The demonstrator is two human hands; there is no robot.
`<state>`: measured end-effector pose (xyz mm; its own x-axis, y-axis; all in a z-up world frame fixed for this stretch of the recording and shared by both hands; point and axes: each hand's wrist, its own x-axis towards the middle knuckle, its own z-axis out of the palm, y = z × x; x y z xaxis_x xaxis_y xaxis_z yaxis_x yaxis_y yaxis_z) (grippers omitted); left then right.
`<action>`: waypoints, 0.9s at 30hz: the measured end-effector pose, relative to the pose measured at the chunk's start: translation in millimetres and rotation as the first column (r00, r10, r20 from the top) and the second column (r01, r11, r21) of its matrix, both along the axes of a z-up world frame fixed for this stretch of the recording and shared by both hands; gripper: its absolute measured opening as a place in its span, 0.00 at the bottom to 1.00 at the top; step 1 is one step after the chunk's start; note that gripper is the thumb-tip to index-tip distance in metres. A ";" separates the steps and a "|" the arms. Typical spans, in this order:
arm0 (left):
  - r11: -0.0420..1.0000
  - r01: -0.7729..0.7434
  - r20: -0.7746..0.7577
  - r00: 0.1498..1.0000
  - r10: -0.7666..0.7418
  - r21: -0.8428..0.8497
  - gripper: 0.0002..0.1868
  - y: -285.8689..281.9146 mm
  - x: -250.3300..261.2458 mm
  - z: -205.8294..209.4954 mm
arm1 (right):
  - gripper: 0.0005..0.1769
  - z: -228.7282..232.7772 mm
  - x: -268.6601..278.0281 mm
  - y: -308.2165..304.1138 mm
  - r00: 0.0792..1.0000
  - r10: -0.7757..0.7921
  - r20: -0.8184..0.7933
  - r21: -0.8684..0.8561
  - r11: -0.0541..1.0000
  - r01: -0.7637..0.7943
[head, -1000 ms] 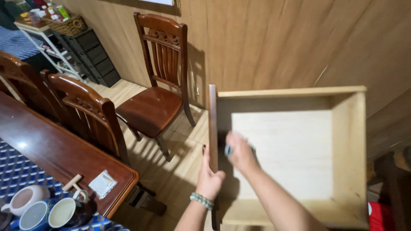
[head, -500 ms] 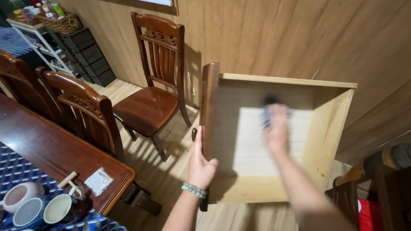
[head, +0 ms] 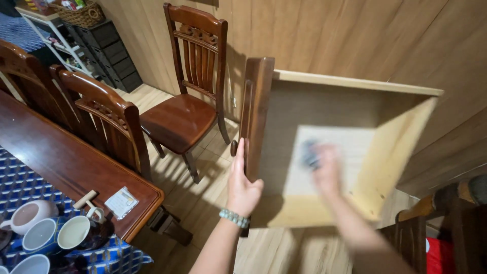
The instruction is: Organizing spoons, skewers, and mugs in a cupboard and cleaning a drawer with a cloth.
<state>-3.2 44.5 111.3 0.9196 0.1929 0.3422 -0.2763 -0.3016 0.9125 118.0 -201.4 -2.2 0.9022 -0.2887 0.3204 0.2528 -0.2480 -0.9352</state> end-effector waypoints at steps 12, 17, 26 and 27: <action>0.981 -0.160 0.126 0.981 0.146 0.110 0.58 -8.4 -5.0 10.4 | 0.15 -0.1 -7.1 -53.7 0.921 -0.347 -0.178 -0.974 -0.072 -0.215; 0.988 -0.152 0.118 0.982 0.147 0.033 0.57 -15.6 -14.3 18.5 | 0.14 -28.9 14.1 -66.8 0.879 -0.349 -0.325 -0.943 0.184 -0.276; 0.950 -0.210 0.205 0.965 0.164 0.230 0.56 -20.7 -12.2 24.9 | 0.16 26.3 -57.1 83.8 0.692 0.664 -0.282 -0.040 0.713 -0.700; 0.949 -0.214 0.207 0.964 0.167 0.231 0.56 -22.8 -11.9 24.6 | 0.16 42.6 -65.0 94.8 0.690 0.667 -0.280 -0.040 0.710 -0.703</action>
